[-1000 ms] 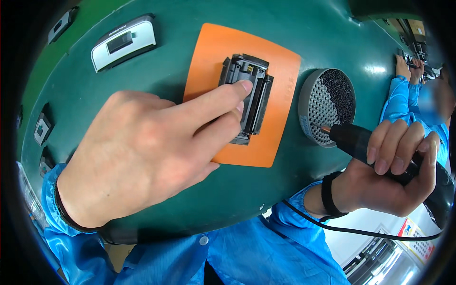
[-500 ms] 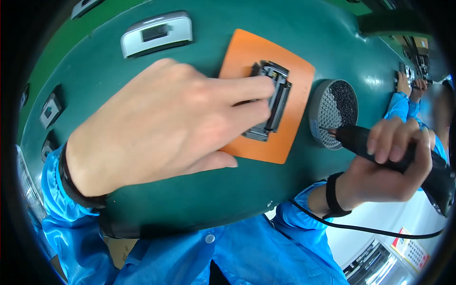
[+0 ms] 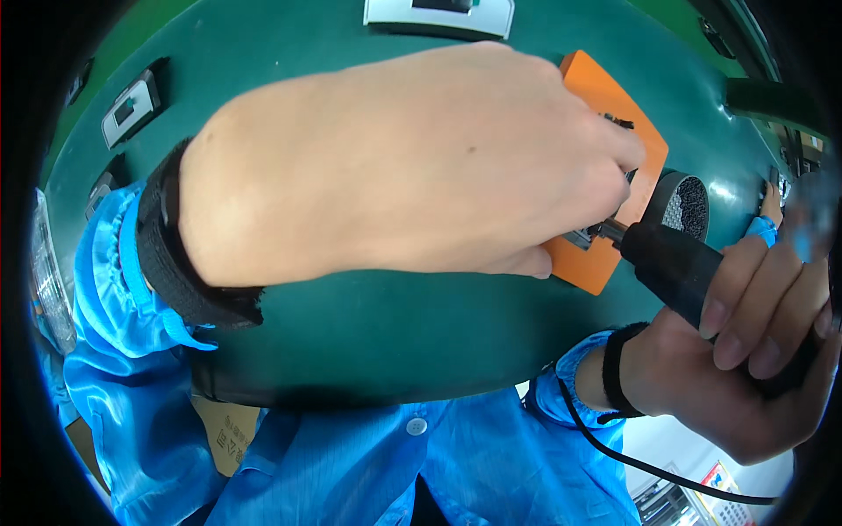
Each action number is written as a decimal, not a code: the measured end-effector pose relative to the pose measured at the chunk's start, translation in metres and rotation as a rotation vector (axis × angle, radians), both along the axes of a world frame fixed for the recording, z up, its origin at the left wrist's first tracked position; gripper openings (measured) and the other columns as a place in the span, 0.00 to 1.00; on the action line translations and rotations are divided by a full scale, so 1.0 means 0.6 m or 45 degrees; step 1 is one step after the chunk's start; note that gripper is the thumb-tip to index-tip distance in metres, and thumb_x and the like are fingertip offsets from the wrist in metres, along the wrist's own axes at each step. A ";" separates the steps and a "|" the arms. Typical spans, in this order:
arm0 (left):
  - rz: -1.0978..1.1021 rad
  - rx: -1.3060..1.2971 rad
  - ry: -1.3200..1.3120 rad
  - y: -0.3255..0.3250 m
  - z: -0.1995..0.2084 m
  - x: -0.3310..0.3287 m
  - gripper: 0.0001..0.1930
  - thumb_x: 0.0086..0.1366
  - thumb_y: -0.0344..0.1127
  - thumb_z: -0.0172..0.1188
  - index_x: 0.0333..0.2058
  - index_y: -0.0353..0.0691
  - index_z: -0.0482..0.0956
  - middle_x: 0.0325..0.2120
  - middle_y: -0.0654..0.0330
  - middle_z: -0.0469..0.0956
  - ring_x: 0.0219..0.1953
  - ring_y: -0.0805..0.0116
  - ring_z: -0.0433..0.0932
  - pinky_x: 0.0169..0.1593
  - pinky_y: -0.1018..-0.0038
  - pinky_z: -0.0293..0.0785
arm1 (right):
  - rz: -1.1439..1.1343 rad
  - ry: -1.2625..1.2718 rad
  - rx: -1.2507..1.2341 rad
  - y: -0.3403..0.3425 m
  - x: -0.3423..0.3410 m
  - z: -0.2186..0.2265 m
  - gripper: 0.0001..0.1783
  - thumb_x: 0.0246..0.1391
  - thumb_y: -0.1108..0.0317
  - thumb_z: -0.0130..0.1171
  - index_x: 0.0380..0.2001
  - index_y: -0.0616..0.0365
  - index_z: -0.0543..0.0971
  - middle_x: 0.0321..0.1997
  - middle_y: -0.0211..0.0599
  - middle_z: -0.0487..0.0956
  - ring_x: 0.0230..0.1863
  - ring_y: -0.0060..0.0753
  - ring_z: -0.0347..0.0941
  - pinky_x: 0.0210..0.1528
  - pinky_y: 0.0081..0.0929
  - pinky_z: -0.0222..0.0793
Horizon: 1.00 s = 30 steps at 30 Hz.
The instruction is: Manually assembling and screwing components of a plastic device on a factory line.
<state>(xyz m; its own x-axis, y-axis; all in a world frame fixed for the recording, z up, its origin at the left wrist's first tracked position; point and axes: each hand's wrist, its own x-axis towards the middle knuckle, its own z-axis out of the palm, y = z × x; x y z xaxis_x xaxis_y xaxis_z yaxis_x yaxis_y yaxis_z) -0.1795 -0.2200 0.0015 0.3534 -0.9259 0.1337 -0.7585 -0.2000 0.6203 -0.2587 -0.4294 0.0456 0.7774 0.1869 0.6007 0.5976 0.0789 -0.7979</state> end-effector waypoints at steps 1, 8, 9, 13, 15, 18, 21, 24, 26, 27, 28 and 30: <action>0.011 0.020 -0.004 -0.001 0.000 0.001 0.21 0.50 0.37 0.74 0.41 0.38 0.77 0.44 0.64 0.75 0.34 0.57 0.80 0.32 0.63 0.75 | -0.001 0.012 0.005 0.003 0.002 -0.002 0.11 0.75 0.63 0.39 0.40 0.60 0.62 0.24 0.43 0.70 0.14 0.34 0.63 0.13 0.28 0.61; 0.051 0.049 -0.002 0.002 0.012 0.001 0.22 0.50 0.37 0.74 0.41 0.38 0.77 0.43 0.63 0.76 0.33 0.56 0.80 0.33 0.63 0.76 | 0.019 0.078 0.005 0.021 0.015 -0.013 0.11 0.75 0.63 0.38 0.40 0.61 0.62 0.24 0.43 0.70 0.14 0.34 0.63 0.13 0.28 0.61; 0.043 0.047 0.001 0.000 0.009 0.007 0.22 0.50 0.38 0.74 0.41 0.38 0.77 0.43 0.63 0.76 0.33 0.56 0.80 0.33 0.63 0.76 | 0.006 0.084 -0.003 0.021 0.018 -0.016 0.11 0.75 0.63 0.38 0.40 0.61 0.62 0.24 0.43 0.70 0.14 0.34 0.63 0.13 0.28 0.61; 0.030 0.042 0.014 -0.004 0.006 0.010 0.22 0.50 0.38 0.74 0.41 0.38 0.77 0.43 0.62 0.76 0.33 0.56 0.80 0.33 0.63 0.76 | -0.007 0.106 -0.005 0.021 0.018 -0.022 0.12 0.74 0.63 0.38 0.40 0.61 0.62 0.24 0.44 0.70 0.14 0.34 0.62 0.12 0.28 0.61; 0.032 0.043 0.016 -0.006 0.007 0.011 0.22 0.50 0.38 0.74 0.41 0.38 0.77 0.43 0.62 0.76 0.33 0.56 0.80 0.33 0.63 0.76 | -0.012 0.109 0.000 0.021 0.017 -0.021 0.12 0.74 0.63 0.38 0.40 0.61 0.62 0.23 0.44 0.70 0.13 0.34 0.62 0.12 0.28 0.61; 0.039 0.037 0.013 -0.003 0.010 0.012 0.22 0.49 0.38 0.74 0.42 0.38 0.77 0.43 0.62 0.76 0.33 0.56 0.80 0.33 0.63 0.76 | -0.011 0.109 0.009 0.024 0.016 -0.019 0.12 0.74 0.63 0.38 0.40 0.61 0.62 0.23 0.44 0.70 0.13 0.33 0.62 0.12 0.28 0.61; 0.046 0.036 0.005 -0.002 0.007 0.013 0.22 0.49 0.38 0.75 0.42 0.38 0.77 0.43 0.62 0.76 0.33 0.56 0.80 0.33 0.63 0.76 | -0.008 0.111 0.018 0.021 0.017 -0.012 0.12 0.74 0.63 0.38 0.40 0.61 0.62 0.23 0.44 0.70 0.13 0.33 0.62 0.11 0.28 0.61; 0.066 0.047 0.007 0.006 0.002 0.015 0.23 0.49 0.38 0.75 0.42 0.38 0.77 0.43 0.62 0.76 0.33 0.56 0.80 0.33 0.63 0.76 | 0.007 0.098 0.014 0.026 0.019 -0.007 0.12 0.74 0.63 0.38 0.40 0.61 0.62 0.23 0.44 0.70 0.13 0.33 0.62 0.11 0.28 0.60; 0.077 0.047 0.004 0.009 0.004 0.012 0.23 0.49 0.38 0.75 0.42 0.38 0.77 0.43 0.62 0.76 0.33 0.56 0.80 0.33 0.63 0.76 | 0.010 0.104 0.009 0.034 0.023 -0.011 0.12 0.74 0.63 0.38 0.40 0.61 0.62 0.23 0.44 0.70 0.13 0.33 0.62 0.11 0.28 0.60; 0.084 0.051 -0.004 0.011 0.008 0.009 0.23 0.49 0.38 0.75 0.42 0.38 0.78 0.43 0.62 0.76 0.33 0.56 0.80 0.33 0.63 0.76 | 0.021 0.107 0.010 0.038 0.027 -0.013 0.12 0.74 0.63 0.38 0.40 0.61 0.62 0.23 0.44 0.70 0.13 0.33 0.62 0.11 0.28 0.60; 0.094 0.055 -0.006 0.013 0.013 0.008 0.23 0.49 0.38 0.75 0.42 0.38 0.78 0.43 0.62 0.76 0.33 0.56 0.81 0.33 0.63 0.76 | 0.032 0.107 0.011 0.047 0.029 -0.016 0.12 0.74 0.63 0.38 0.40 0.61 0.62 0.23 0.44 0.70 0.13 0.33 0.62 0.11 0.28 0.60; 0.081 0.048 -0.007 0.008 0.012 0.008 0.23 0.49 0.38 0.75 0.42 0.38 0.78 0.43 0.62 0.76 0.33 0.56 0.81 0.33 0.63 0.76 | 0.023 0.121 0.004 0.047 0.032 -0.019 0.12 0.74 0.63 0.38 0.40 0.61 0.62 0.23 0.44 0.70 0.12 0.33 0.62 0.11 0.28 0.60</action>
<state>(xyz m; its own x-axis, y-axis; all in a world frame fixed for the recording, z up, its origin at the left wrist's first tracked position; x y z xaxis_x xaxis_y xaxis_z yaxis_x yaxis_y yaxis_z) -0.1750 -0.2152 0.0088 0.4111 -0.9060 0.1007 -0.7466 -0.2712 0.6075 -0.2394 -0.4011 0.0342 0.8273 0.1997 0.5251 0.5178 0.0917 -0.8506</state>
